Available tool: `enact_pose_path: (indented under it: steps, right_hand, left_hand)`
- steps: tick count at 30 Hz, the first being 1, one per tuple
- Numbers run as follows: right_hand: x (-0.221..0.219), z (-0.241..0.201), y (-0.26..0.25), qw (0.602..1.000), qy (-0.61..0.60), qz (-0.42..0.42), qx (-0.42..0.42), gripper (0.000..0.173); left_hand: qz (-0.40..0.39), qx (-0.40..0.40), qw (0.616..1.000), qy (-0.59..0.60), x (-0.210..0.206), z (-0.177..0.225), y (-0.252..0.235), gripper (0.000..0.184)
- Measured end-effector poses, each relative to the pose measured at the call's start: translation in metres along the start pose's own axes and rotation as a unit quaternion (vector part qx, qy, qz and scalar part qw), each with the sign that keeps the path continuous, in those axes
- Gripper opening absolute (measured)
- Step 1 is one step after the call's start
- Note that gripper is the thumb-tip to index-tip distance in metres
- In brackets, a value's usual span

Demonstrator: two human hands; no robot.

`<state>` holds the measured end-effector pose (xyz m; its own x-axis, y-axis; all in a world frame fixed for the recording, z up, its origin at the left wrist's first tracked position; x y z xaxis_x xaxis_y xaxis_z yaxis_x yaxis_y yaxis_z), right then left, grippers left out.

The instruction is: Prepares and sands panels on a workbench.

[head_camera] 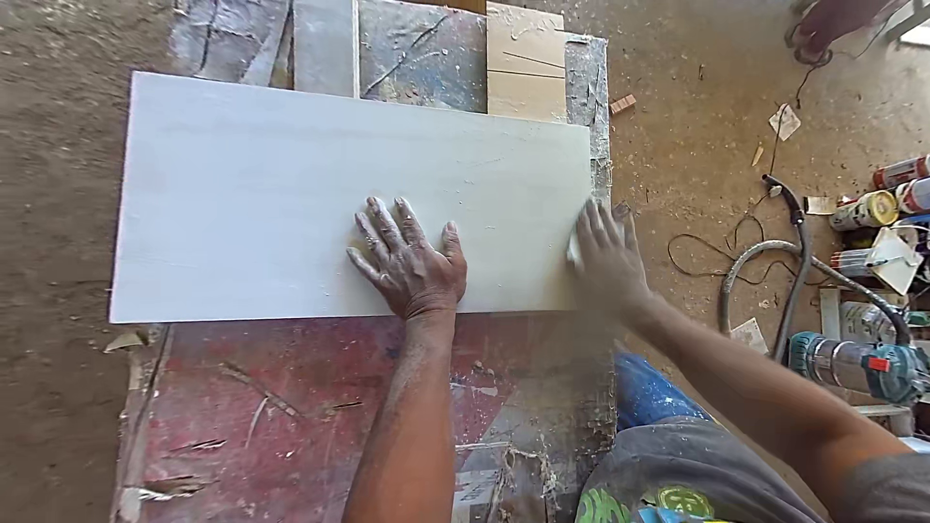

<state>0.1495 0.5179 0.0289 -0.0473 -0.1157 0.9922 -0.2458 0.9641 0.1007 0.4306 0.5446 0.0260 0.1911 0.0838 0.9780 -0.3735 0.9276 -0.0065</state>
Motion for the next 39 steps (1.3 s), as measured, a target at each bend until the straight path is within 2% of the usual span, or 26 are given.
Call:
enact_pose_path:
  steps: [2, 3, 6, 8, 10, 13, 15, 17, 19, 22, 24, 29, 32, 34, 36, 39]
  right_hand:
    - [-0.003, 0.0, 0.036, 0.999, 0.001, -0.034, 0.03, 0.076]
    - [-0.005, 0.002, 0.031, 0.999, 0.004, -0.035, 0.039, 0.076]
    - [-0.005, 0.005, -0.036, 1.0, -0.003, 0.001, 0.014, 0.074]
    - [-0.003, 0.004, -0.058, 1.0, -0.018, 0.005, 0.0, 0.073]
    - [-0.004, -0.001, -0.026, 0.999, -0.026, 0.023, 0.023, 0.072]
    - [-0.005, -0.002, 0.034, 0.999, -0.012, -0.014, 0.045, 0.075]
    - [-0.008, 0.001, 0.011, 0.999, -0.002, 0.0, 0.036, 0.074]
    - [-0.006, 0.007, -0.042, 1.0, 0.0, 0.016, -0.005, 0.076]
    - [-0.001, 0.006, -0.066, 0.999, -0.002, 0.003, -0.045, 0.075]
    - [-0.001, -0.003, -0.009, 1.0, -0.015, 0.012, -0.018, 0.073]
    - [-0.002, -0.002, 0.02, 1.0, -0.011, -0.016, -0.001, 0.073]
    - [0.0, 0.007, -0.054, 0.999, 0.01, -0.004, -0.052, 0.074]
    - [0.001, -0.001, -0.007, 1.0, 0.001, 0.007, -0.027, 0.072]
    - [-0.001, -0.001, 0.026, 1.0, -0.003, -0.02, -0.005, 0.073]
    - [-0.007, 0.003, 0.005, 1.0, 0.001, -0.01, 0.003, 0.074]
    - [-0.001, 0.007, -0.074, 1.0, -0.011, 0.004, -0.026, 0.078]
  left_hand:
    - [-0.004, 0.002, 1.0, 0.0, -0.002, 0.001, 0.0, 0.084]
    - [-0.005, 0.001, 1.0, -0.002, -0.002, 0.0, 0.0, 0.084]
    - [-0.002, -0.003, 1.0, 0.0, -0.003, 0.0, -0.001, 0.085]
    - [-0.003, -0.001, 1.0, 0.001, -0.002, 0.0, 0.003, 0.085]
    - [0.003, -0.002, 1.0, -0.003, 0.0, -0.001, 0.003, 0.084]
    - [-0.002, 0.001, 1.0, 0.003, -0.001, 0.001, 0.002, 0.084]
    - [0.004, -0.004, 1.0, 0.001, -0.001, 0.0, 0.0, 0.084]
    - [0.001, -0.007, 1.0, 0.005, -0.001, 0.0, 0.0, 0.085]
    - [0.005, -0.003, 1.0, 0.005, -0.002, 0.0, 0.002, 0.085]
    - [0.006, -0.003, 1.0, 0.0, -0.002, 0.0, 0.0, 0.085]
    - [0.002, 0.001, 1.0, 0.001, -0.002, 0.001, 0.0, 0.084]
    - [0.001, 0.0, 1.0, 0.003, -0.002, 0.0, 0.003, 0.085]
    - [0.002, 0.0, 1.0, 0.0, 0.0, 0.0, 0.002, 0.085]
    - [-0.001, 0.003, 1.0, 0.0, -0.002, 0.0, 0.001, 0.085]
    - [0.0, 0.003, 1.0, 0.002, -0.003, -0.001, -0.001, 0.085]
    - [0.004, -0.001, 1.0, 0.007, -0.005, -0.001, -0.001, 0.085]
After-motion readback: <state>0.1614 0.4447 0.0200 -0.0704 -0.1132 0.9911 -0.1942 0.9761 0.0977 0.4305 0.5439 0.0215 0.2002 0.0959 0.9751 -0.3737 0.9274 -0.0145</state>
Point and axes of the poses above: each hand's wrist, its own y-axis away from the middle knuckle, its own x-axis out of the back of the hand, z = x × y, the point moved 3 cm from there along -y, towards the middle knuckle, and after that the axes turned 9 degrees about -x, right-handed, at the moved point
